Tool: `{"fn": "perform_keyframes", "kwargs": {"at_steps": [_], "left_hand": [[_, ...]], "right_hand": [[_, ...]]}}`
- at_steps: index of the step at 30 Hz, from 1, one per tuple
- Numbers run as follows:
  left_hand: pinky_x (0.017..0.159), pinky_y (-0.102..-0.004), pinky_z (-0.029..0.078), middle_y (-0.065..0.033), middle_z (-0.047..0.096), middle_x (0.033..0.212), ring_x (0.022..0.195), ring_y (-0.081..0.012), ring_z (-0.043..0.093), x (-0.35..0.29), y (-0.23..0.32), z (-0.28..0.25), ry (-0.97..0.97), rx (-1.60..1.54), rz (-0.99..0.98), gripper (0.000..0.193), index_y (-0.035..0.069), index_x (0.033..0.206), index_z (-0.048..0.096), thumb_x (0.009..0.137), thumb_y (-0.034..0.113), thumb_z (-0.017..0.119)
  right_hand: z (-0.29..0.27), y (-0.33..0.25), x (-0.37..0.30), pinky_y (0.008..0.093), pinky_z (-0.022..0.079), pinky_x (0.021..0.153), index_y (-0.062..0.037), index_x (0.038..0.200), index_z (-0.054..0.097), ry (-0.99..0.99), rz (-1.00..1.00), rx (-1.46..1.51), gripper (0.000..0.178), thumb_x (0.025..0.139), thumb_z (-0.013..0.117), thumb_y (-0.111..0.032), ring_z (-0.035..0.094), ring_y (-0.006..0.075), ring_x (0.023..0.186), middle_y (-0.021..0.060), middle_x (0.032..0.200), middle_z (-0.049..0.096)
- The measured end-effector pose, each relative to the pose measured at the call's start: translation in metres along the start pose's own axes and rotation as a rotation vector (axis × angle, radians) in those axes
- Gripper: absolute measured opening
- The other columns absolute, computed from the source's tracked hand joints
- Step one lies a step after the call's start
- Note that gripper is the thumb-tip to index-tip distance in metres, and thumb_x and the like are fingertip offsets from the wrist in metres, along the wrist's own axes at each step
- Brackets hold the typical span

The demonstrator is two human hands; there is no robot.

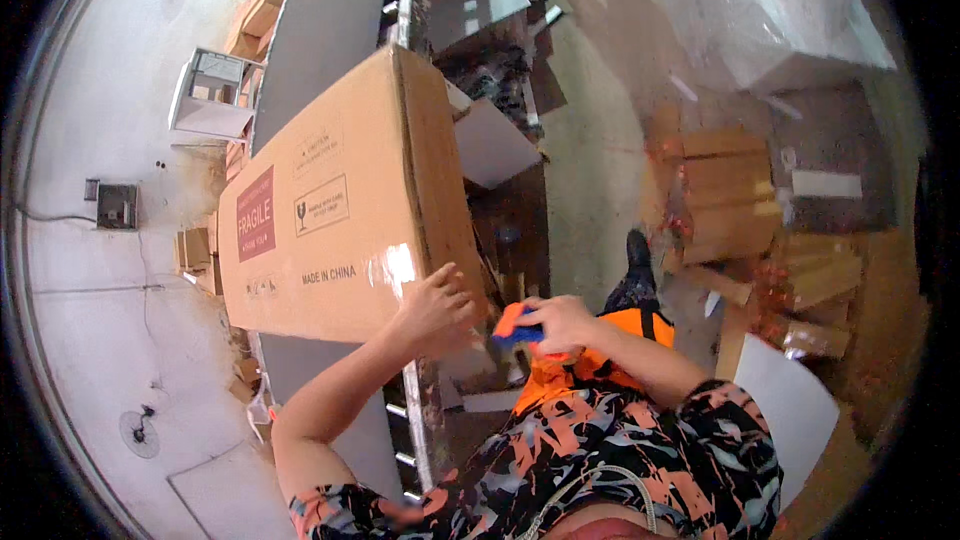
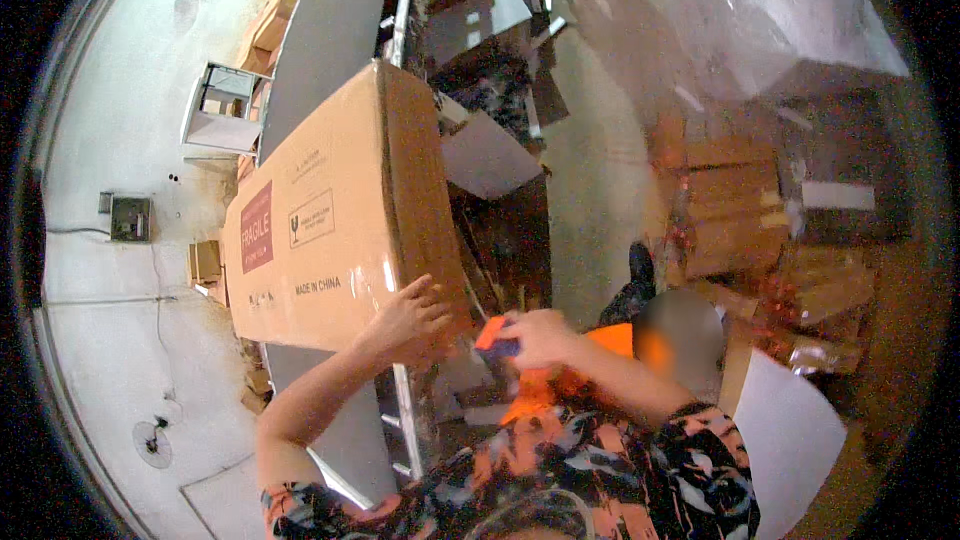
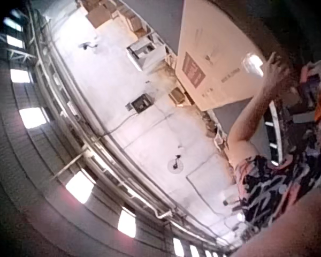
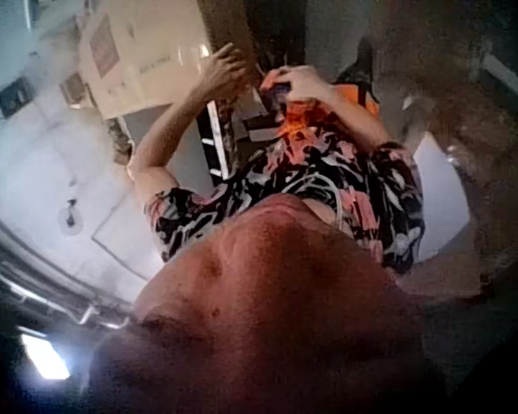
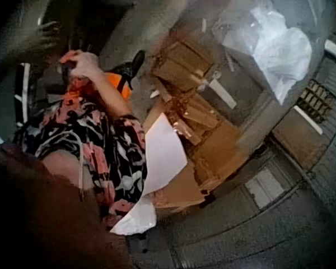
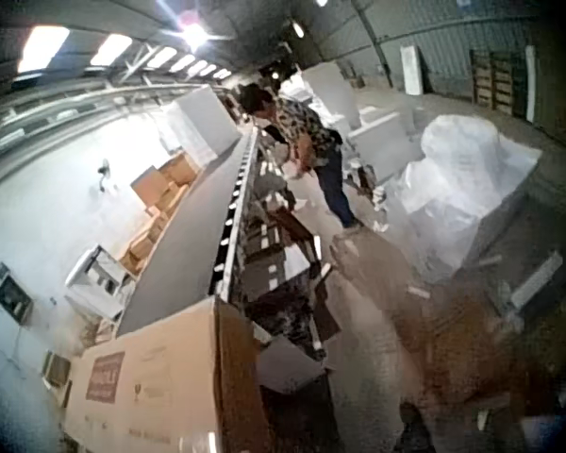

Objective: The person places white foam sheets into a cardboard box on a conveyor belt, folds the flaps, and seals the box using a handheld tape dispenser. The process is repeated for multiple boxes throughout the clip.

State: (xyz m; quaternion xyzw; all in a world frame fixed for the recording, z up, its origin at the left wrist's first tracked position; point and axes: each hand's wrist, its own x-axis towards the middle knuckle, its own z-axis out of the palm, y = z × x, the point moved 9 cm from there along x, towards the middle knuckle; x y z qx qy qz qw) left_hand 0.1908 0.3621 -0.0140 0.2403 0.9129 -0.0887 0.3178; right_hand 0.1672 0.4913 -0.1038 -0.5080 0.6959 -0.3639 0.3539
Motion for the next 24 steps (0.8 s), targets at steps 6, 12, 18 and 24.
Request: {"fn": "perform_keyframes", "kwargs": {"at_steps": [6, 12, 18, 24], "left_hand": [[0.122, -0.0506, 0.008, -0.0067, 0.04, 0.155, 0.148, -0.0357, 0.025, 0.075, -0.125, 0.013, -0.311, 0.404, -0.22, 0.067, 0.016, 0.14, 0.055, 0.097, 0.064, 0.035], [0.121, -0.0522, 0.014, -0.015, 0.024, 0.162, 0.147, -0.0437, 0.021, 0.132, -0.286, -0.099, 0.205, 0.358, -0.53, 0.078, 0.005, 0.145, 0.047, 0.086, 0.053, 0.059], [0.118, -0.0505, 0.024, -0.0245, 0.021, 0.159, 0.144, -0.044, 0.028, 0.089, -0.404, -0.081, 0.546, -0.413, -0.992, 0.098, -0.006, 0.146, 0.033, 0.078, 0.052, 0.073], [0.119, -0.0548, 0.019, -0.0356, 0.018, 0.155, 0.145, -0.0507, 0.02, 0.076, -0.307, -0.092, 0.544, -0.232, -0.86, 0.115, -0.014, 0.148, 0.018, 0.075, 0.052, 0.078]], "right_hand": [[-0.184, 0.089, -0.052, 0.0396, 0.052, 0.093, -0.0207, 0.122, 0.07, 0.441, 0.51, -0.031, 0.059, 0.063, 0.07, -0.025, 0.065, 0.0325, 0.11, 0.0115, 0.139, 0.057], [-0.282, 0.127, -0.052, 0.0378, 0.051, 0.098, -0.0129, 0.123, 0.069, 0.725, 0.57, -0.007, 0.064, 0.059, 0.071, -0.017, 0.064, 0.0328, 0.115, 0.0138, 0.142, 0.055], [-0.319, 0.135, 0.005, 0.0354, 0.05, 0.099, -0.0084, 0.126, 0.066, 0.67, 0.53, 0.16, 0.068, 0.059, 0.071, -0.012, 0.062, 0.0306, 0.12, 0.0196, 0.142, 0.054], [-0.328, 0.175, 0.111, 0.0301, 0.046, 0.101, -0.0076, 0.133, 0.062, 0.58, 0.365, 0.424, 0.067, 0.066, 0.069, -0.006, 0.054, 0.0243, 0.13, 0.0165, 0.147, 0.051]]}}
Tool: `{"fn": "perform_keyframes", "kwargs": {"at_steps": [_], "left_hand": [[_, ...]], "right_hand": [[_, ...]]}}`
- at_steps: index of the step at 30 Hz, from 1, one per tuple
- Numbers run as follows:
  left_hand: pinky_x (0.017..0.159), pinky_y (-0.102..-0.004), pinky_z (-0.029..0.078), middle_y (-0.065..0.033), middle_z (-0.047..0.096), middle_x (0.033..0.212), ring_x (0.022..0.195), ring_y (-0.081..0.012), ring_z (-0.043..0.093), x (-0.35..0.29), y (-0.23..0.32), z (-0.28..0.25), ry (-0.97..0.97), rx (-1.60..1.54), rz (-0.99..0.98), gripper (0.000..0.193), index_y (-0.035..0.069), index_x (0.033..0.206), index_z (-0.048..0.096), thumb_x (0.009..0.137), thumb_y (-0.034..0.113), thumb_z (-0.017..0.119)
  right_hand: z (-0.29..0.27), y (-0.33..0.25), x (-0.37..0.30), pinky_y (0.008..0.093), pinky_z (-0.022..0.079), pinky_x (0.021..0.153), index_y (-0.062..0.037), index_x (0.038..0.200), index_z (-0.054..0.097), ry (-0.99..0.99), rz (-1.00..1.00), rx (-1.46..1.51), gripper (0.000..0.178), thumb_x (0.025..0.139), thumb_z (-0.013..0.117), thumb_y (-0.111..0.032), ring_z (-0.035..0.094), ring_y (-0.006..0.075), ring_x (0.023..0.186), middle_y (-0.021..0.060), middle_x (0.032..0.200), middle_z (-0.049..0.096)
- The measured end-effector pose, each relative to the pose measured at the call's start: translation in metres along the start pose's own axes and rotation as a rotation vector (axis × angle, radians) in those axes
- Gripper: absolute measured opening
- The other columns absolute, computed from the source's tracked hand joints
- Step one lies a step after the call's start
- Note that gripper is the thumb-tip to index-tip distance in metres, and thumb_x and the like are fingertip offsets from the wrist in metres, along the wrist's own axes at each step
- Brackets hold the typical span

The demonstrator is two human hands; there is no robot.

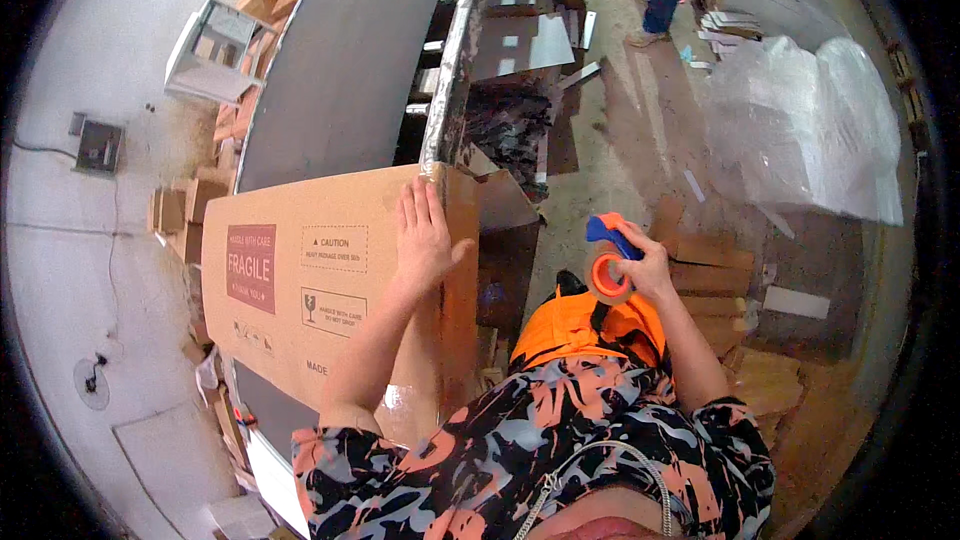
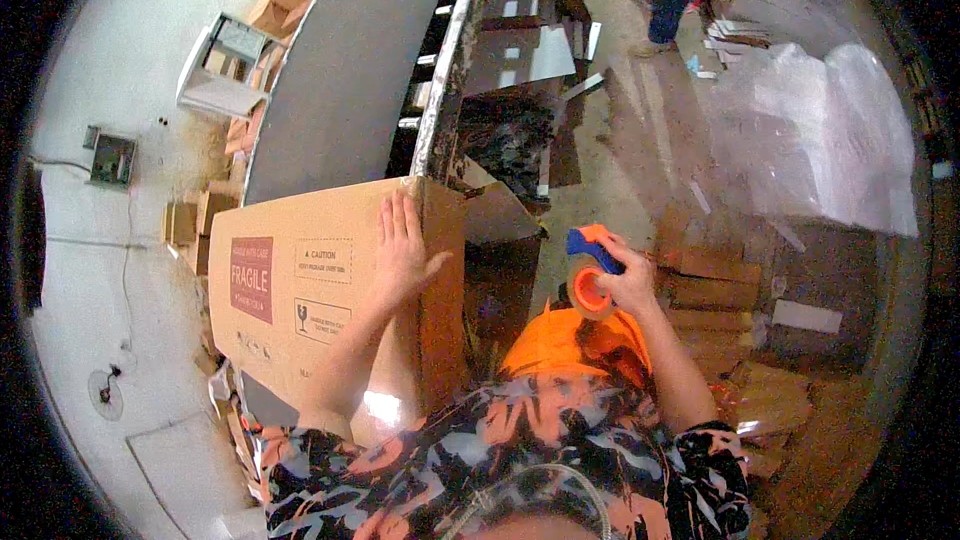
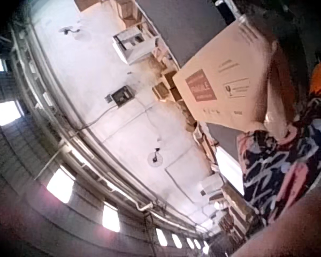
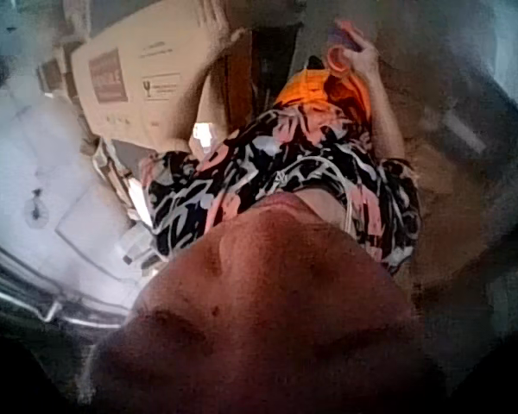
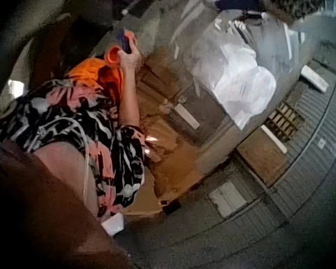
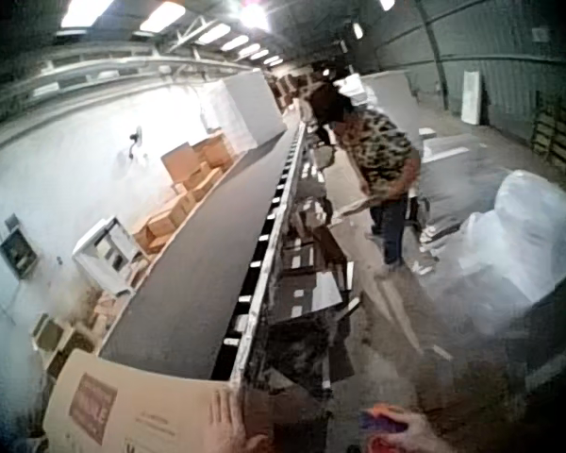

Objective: The person places white foam sheets into a cardboard box on a conveyor belt, folds the flaps, and seals the box using a handheld tape dispenser. The process is repeated for multiple boxes throughout the clip.

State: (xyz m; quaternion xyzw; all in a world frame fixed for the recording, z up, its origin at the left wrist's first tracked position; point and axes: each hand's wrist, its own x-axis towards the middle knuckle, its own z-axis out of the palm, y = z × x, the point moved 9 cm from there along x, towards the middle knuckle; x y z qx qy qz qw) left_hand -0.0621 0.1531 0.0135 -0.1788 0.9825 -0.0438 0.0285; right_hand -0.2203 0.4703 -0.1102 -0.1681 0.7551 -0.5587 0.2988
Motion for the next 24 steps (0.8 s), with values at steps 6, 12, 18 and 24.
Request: {"fn": "perform_keyframes", "kwargs": {"at_steps": [6, 12, 18, 24], "left_hand": [[0.119, -0.0556, 0.017, -0.0359, 0.016, 0.156, 0.145, -0.0503, 0.018, 0.006, -0.015, -0.022, 0.09, -0.19, -0.233, 0.123, -0.015, 0.148, 0.018, 0.07, 0.056, 0.08], [0.119, -0.0548, 0.018, -0.033, 0.023, 0.155, 0.145, -0.0513, 0.019, 0.057, -0.034, -0.008, -0.005, -0.075, -0.544, 0.132, -0.014, 0.147, 0.022, 0.064, 0.073, 0.075], [0.12, -0.053, 0.016, -0.0312, 0.022, 0.157, 0.146, -0.05, 0.016, 0.055, -0.038, -0.001, -0.044, -0.061, -0.601, 0.128, -0.014, 0.148, 0.019, 0.071, 0.076, 0.066], [0.115, -0.0662, 0.012, -0.0239, 0.022, 0.159, 0.145, -0.0527, 0.015, 0.039, -0.038, 0.009, -0.075, -0.025, -0.707, 0.108, -0.006, 0.15, 0.026, 0.079, 0.063, 0.067]], "right_hand": [[0.109, -0.038, 0.119, 0.0292, 0.044, 0.102, -0.0041, 0.142, 0.053, -0.561, -0.021, 0.144, 0.076, 0.068, 0.069, 0.001, 0.053, 0.0165, 0.126, 0.01, 0.147, 0.051], [0.228, -0.127, 0.254, 0.0263, 0.053, 0.074, -0.0078, 0.134, 0.063, -0.972, 0.132, 0.315, 0.072, 0.063, 0.058, 0.004, 0.062, 0.0113, 0.08, 0.0049, 0.105, 0.069], [0.349, -0.159, 0.254, 0.0264, 0.052, 0.065, -0.0053, 0.124, 0.07, -1.718, 0.129, -0.05, 0.071, 0.054, 0.062, 0.007, 0.059, 0.0081, 0.071, 0.0045, 0.084, 0.069], [0.233, -0.103, 0.161, 0.0315, 0.054, 0.071, -0.0218, 0.124, 0.071, -1.906, -0.139, -0.259, 0.07, 0.055, 0.075, -0.014, 0.067, 0.0126, 0.076, 0.0048, 0.086, 0.074]]}}
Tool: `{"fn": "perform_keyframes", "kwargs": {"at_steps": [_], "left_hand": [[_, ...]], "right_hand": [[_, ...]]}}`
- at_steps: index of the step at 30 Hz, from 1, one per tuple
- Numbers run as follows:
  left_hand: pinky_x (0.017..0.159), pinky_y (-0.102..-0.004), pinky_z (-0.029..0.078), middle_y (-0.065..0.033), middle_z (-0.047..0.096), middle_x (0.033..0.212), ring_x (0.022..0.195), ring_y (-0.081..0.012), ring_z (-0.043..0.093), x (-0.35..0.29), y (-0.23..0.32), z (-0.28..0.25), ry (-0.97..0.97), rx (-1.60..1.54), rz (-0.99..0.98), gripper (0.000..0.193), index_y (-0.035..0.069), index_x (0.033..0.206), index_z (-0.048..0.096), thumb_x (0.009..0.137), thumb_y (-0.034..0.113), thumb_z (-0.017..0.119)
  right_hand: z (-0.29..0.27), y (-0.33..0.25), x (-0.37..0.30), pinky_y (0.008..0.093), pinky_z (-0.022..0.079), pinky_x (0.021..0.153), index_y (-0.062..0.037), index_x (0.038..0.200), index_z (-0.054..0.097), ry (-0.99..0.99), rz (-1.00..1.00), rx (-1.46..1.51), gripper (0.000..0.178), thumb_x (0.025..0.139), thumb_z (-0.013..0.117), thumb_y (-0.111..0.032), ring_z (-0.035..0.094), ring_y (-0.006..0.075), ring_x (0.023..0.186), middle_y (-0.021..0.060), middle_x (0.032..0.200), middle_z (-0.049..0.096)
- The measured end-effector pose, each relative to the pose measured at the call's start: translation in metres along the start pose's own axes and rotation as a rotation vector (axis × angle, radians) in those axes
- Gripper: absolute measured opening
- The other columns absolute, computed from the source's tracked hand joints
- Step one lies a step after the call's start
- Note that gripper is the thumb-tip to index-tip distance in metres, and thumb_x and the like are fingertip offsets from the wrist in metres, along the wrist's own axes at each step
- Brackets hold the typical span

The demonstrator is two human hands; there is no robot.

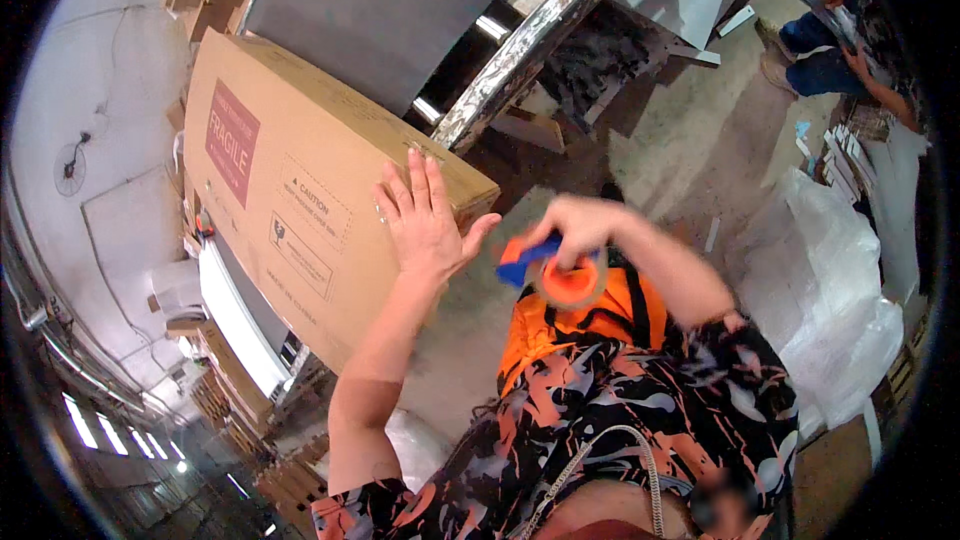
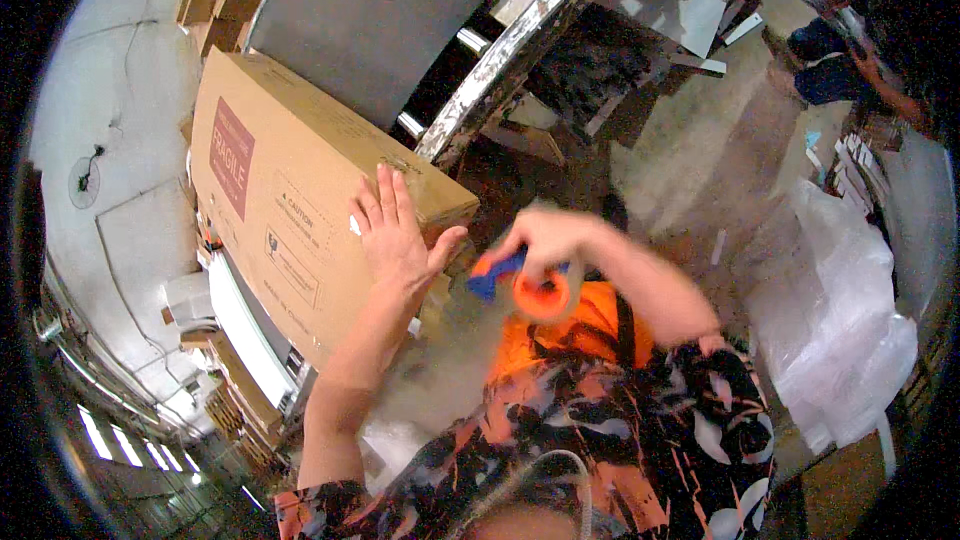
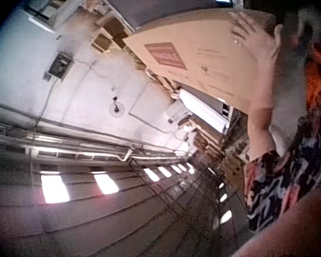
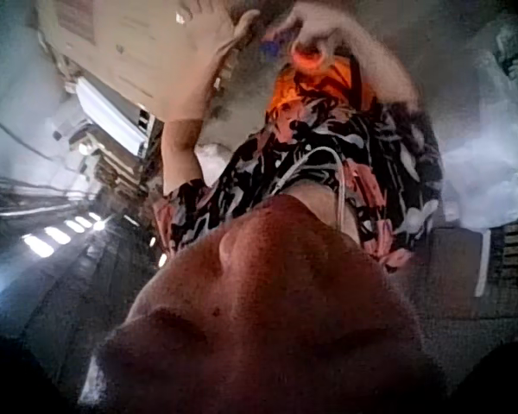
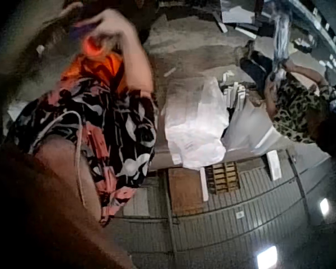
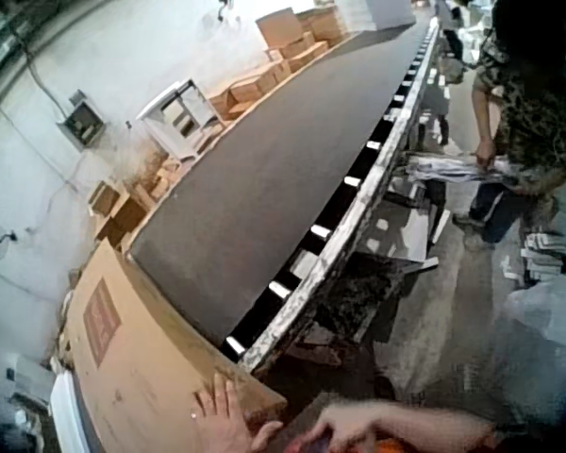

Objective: The person places white foam sheets into a cardboard box on a conveyor belt, folds the flaps, and seals the box using a handheld tape dispenser. The process is repeated for multiple boxes throughout the clip.

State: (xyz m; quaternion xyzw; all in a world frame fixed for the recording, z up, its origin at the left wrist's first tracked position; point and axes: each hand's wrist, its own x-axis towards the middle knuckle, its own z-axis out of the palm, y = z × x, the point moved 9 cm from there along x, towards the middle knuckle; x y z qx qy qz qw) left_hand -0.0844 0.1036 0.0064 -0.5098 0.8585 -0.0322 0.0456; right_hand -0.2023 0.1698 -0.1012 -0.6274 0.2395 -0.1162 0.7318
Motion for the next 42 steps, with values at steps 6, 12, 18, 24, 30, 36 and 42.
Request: {"fn": "perform_keyframes", "kwargs": {"at_steps": [6, 12, 18, 24, 30, 36, 42], "left_hand": [[0.115, -0.0667, 0.013, -0.0191, 0.026, 0.159, 0.145, -0.0496, 0.017, 0.009, -0.001, -0.001, -0.036, 0.032, 0.002, 0.102, 0.001, 0.149, 0.032, 0.071, 0.045, 0.081], [0.114, -0.0677, 0.017, -0.0218, 0.028, 0.157, 0.145, -0.0514, 0.019, 0.0, -0.005, 0.001, -0.049, 0.044, 0.013, 0.096, 0.0, 0.147, 0.035, 0.073, 0.039, 0.08], [0.109, -0.0724, 0.02, -0.0211, 0.031, 0.156, 0.142, -0.0552, 0.023, -0.002, -0.009, 0.0, -0.001, 0.037, 0.051, 0.091, 0.0, 0.146, 0.038, 0.076, 0.044, 0.077], [0.109, -0.0728, 0.02, -0.0178, 0.036, 0.153, 0.141, -0.0534, 0.025, -0.007, -0.017, -0.004, -0.002, 0.002, 0.025, 0.076, 0.008, 0.141, 0.049, 0.08, 0.047, 0.073], [0.109, -0.0731, 0.021, -0.0199, 0.04, 0.15, 0.139, -0.0553, 0.027, -0.012, -0.017, -0.003, 0.04, 0.008, 0.034, 0.073, 0.004, 0.134, 0.054, 0.078, 0.044, 0.075], [0.111, -0.0719, 0.019, -0.0106, 0.043, 0.15, 0.14, -0.0532, 0.027, -0.015, -0.019, -0.012, 0.076, 0.003, 0.065, 0.057, 0.008, 0.127, 0.063, 0.083, 0.042, 0.071], [0.12, -0.0554, 0.009, -0.0062, 0.032, 0.16, 0.147, -0.0435, 0.023, -0.023, -0.053, -0.002, 0.057, -0.249, -0.1, 0.052, 0.028, 0.15, 0.042, 0.101, 0.045, 0.042]], "right_hand": [[0.057, -0.063, 0.062, 0.0471, 0.055, 0.068, -0.0142, 0.098, 0.077, 0.175, 0.095, -0.721, 0.044, 0.058, 0.067, -0.027, 0.068, 0.0397, 0.076, 0.018, 0.084, 0.07], [0.003, 0.046, 0.018, 0.0415, 0.057, 0.079, -0.0235, 0.118, 0.073, 0.184, 0.253, -0.272, 0.06, 0.058, 0.075, -0.025, 0.071, 0.0279, 0.092, 0.0106, 0.097, 0.074], [-0.157, 0.042, 0.052, 0.0254, 0.053, 0.079, -0.0088, 0.128, 0.068, 0.517, 0.027, 0.459, 0.072, 0.059, 0.06, 0.009, 0.063, 0.0098, 0.085, 0.0048, 0.101, 0.071], [-0.093, 0.027, 0.093, 0.0264, 0.052, 0.065, -0.0134, 0.125, 0.07, 0.034, 0.004, 0.111, 0.074, 0.052, 0.068, 0.0, 0.058, 0.0076, 0.069, -0.004, 0.086, 0.071], [0.039, 0.029, 0.064, 0.0388, 0.051, 0.097, -0.0137, 0.124, 0.069, 0.312, 0.15, -0.094, 0.069, 0.057, 0.074, -0.028, 0.068, 0.0336, 0.105, 0.0197, 0.131, 0.062], [0.139, 0.018, 0.123, 0.0433, 0.055, 0.082, -0.0145, 0.106, 0.073, -0.031, -0.074, -0.952, 0.044, 0.064, 0.074, -0.029, 0.069, 0.0293, 0.096, 0.0168, 0.109, 0.067], [0.092, -0.031, 0.048, 0.0406, 0.044, 0.106, -0.0072, 0.135, 0.059, 0.078, -0.15, -0.332, 0.078, 0.062, 0.081, -0.024, 0.059, 0.0308, 0.123, 0.0174, 0.138, 0.057]]}}
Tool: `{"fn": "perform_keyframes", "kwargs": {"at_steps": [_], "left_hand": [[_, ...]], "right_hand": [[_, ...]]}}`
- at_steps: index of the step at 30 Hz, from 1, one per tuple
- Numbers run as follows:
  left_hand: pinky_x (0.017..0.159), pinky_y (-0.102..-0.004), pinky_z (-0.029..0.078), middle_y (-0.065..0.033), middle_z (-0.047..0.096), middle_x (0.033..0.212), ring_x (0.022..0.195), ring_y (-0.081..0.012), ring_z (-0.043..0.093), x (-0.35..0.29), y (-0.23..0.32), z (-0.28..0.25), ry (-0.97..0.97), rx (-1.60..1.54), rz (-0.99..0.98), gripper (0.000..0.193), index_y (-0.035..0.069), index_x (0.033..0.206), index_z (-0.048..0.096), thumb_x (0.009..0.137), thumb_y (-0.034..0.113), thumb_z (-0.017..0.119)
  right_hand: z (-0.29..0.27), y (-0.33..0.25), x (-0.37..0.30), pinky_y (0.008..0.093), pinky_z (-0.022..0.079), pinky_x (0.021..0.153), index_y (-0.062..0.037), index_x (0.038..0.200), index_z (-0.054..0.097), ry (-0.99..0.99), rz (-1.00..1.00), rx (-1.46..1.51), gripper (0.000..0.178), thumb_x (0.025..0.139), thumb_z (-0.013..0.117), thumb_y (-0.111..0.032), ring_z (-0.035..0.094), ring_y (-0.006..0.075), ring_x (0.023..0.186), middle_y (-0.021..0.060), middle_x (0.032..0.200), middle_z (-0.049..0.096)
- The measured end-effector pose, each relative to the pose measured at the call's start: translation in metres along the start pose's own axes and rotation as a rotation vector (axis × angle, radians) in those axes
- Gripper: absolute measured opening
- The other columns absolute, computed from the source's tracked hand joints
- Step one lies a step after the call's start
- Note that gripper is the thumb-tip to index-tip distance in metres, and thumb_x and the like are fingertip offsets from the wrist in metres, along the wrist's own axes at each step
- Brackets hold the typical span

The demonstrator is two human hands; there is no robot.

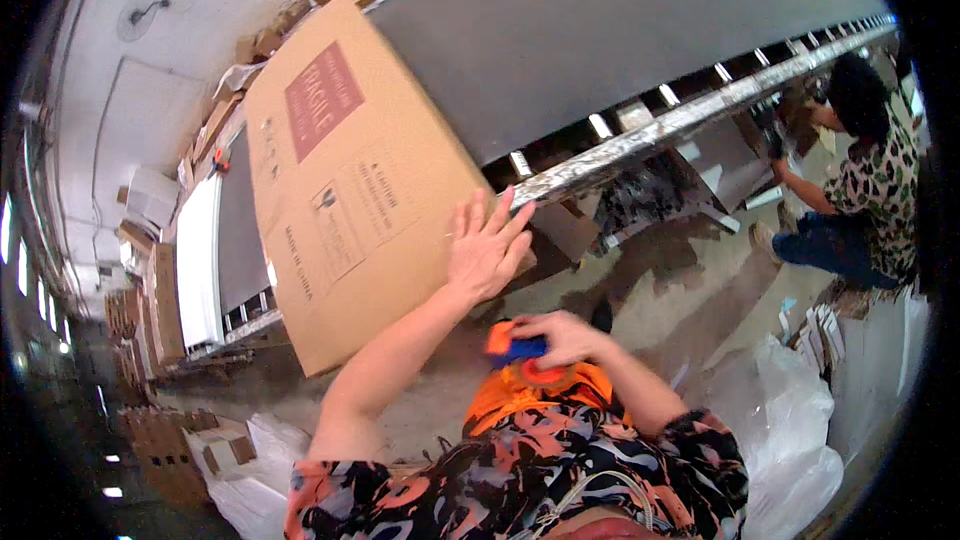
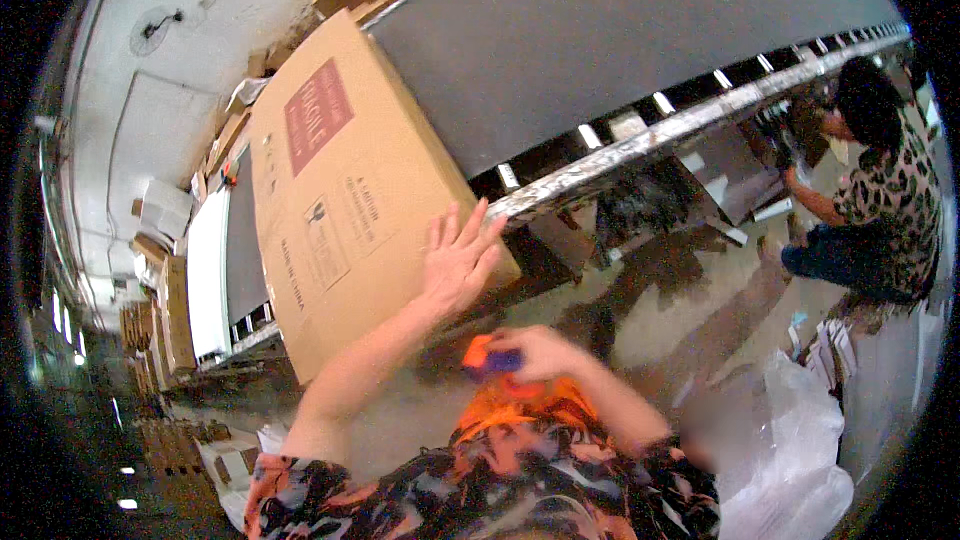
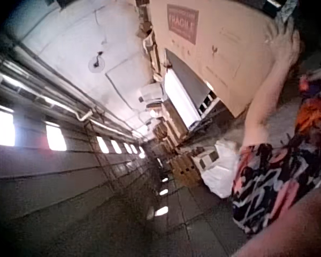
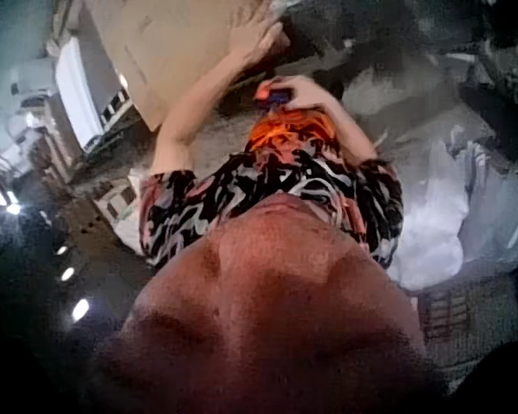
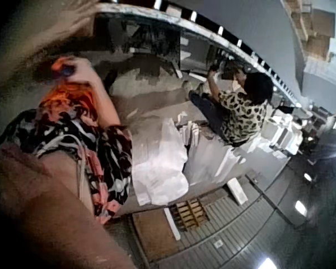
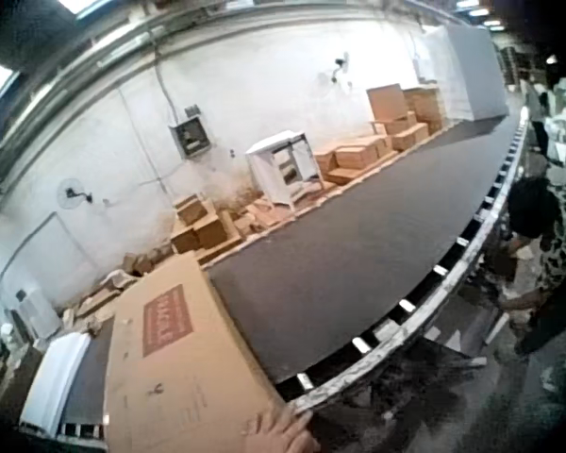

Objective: The person places white foam sheets into a cardboard box on a conveyor belt, folds the flaps, and seals the box using a handheld tape dispenser. The process is repeated for multiple boxes throughout the clip.

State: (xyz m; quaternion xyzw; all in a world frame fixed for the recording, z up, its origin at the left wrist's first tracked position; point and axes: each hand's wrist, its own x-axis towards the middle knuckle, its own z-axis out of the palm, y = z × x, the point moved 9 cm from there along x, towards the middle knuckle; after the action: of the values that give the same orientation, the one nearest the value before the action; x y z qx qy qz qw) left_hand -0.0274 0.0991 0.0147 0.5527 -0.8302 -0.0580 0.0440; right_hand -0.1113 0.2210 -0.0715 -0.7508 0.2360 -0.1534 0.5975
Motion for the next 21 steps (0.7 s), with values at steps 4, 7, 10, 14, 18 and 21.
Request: {"fn": "perform_keyframes", "kwargs": {"at_steps": [4, 7, 10, 14, 18, 21], "left_hand": [[0.122, -0.0421, 0.012, -0.0196, 0.022, 0.162, 0.151, -0.0352, 0.017, -0.036, -0.07, -0.037, 0.359, -1.015, -0.218, 0.065, 0.008, 0.155, 0.028, 0.1, 0.033, 0.053], [0.122, -0.0429, 0.017, -0.0227, 0.023, 0.16, 0.15, -0.0348, 0.019, -0.126, -0.149, -0.062, 0.504, -0.667, -0.326, 0.073, 0.001, 0.153, 0.029, 0.095, 0.031, 0.062], [0.12, -0.0456, 0.022, -0.026, 0.025, 0.158, 0.147, -0.0393, 0.025, -0.239, -0.239, -0.094, 0.454, -0.182, -0.587, 0.076, -0.003, 0.149, 0.033, 0.093, 0.036, 0.065], [0.116, -0.046, 0.03, -0.0281, 0.037, 0.15, 0.14, -0.0404, 0.036, -0.401, -0.339, -0.061, 0.424, -0.148, -1.053, 0.082, -0.002, 0.147, 0.036, 0.09, 0.046, 0.068], [0.107, -0.0438, 0.041, -0.0255, 0.055, 0.136, 0.128, -0.0363, 0.053, -0.408, -0.347, -0.051, 0.449, -0.834, -1.087, 0.083, -0.002, 0.146, 0.036, 0.089, 0.05, 0.067], [0.1, -0.0404, 0.046, -0.0158, 0.062, 0.127, 0.113, -0.028, 0.062, -0.415, -0.361, -0.033, 0.425, -1.092, -1.019, 0.077, 0.0, 0.145, 0.04, 0.089, 0.045, 0.068]], "right_hand": [[-0.067, -0.043, -0.013, 0.0366, 0.04, 0.11, -0.0006, 0.143, 0.05, 0.327, -0.014, 0.685, 0.083, 0.065, 0.078, -0.012, 0.055, 0.0222, 0.127, 0.0127, 0.138, 0.057], [-0.081, -0.088, 0.044, 0.0364, 0.039, 0.11, -0.0007, 0.152, 0.034, 0.631, -0.093, 0.816, 0.085, 0.074, 0.069, -0.008, 0.051, 0.0211, 0.128, 0.0115, 0.143, 0.051], [-0.076, -0.102, 0.14, 0.0327, 0.037, 0.109, 0.0014, 0.154, 0.027, 0.728, -0.062, 0.553, 0.08, 0.082, 0.062, -0.009, 0.05, 0.0213, 0.129, 0.0121, 0.143, 0.05], [-0.032, -0.117, 0.292, 0.0316, 0.045, 0.098, -0.0054, 0.152, 0.036, 0.685, 0.037, 0.347, 0.071, 0.085, 0.061, -0.008, 0.058, 0.0159, 0.112, 0.0057, 0.128, 0.059], [-0.023, -0.133, 0.419, 0.0334, 0.048, 0.096, -0.0005, 0.142, 0.047, 0.587, 0.1, 0.189, 0.059, 0.089, 0.065, -0.016, 0.061, 0.0196, 0.109, 0.0142, 0.123, 0.064], [-0.014, -0.167, 0.421, 0.0406, 0.047, 0.095, -0.0055, 0.136, 0.054, 0.649, -0.039, -0.101, 0.059, 0.086, 0.07, -0.033, 0.061, 0.0296, 0.108, 0.0188, 0.117, 0.063]]}}
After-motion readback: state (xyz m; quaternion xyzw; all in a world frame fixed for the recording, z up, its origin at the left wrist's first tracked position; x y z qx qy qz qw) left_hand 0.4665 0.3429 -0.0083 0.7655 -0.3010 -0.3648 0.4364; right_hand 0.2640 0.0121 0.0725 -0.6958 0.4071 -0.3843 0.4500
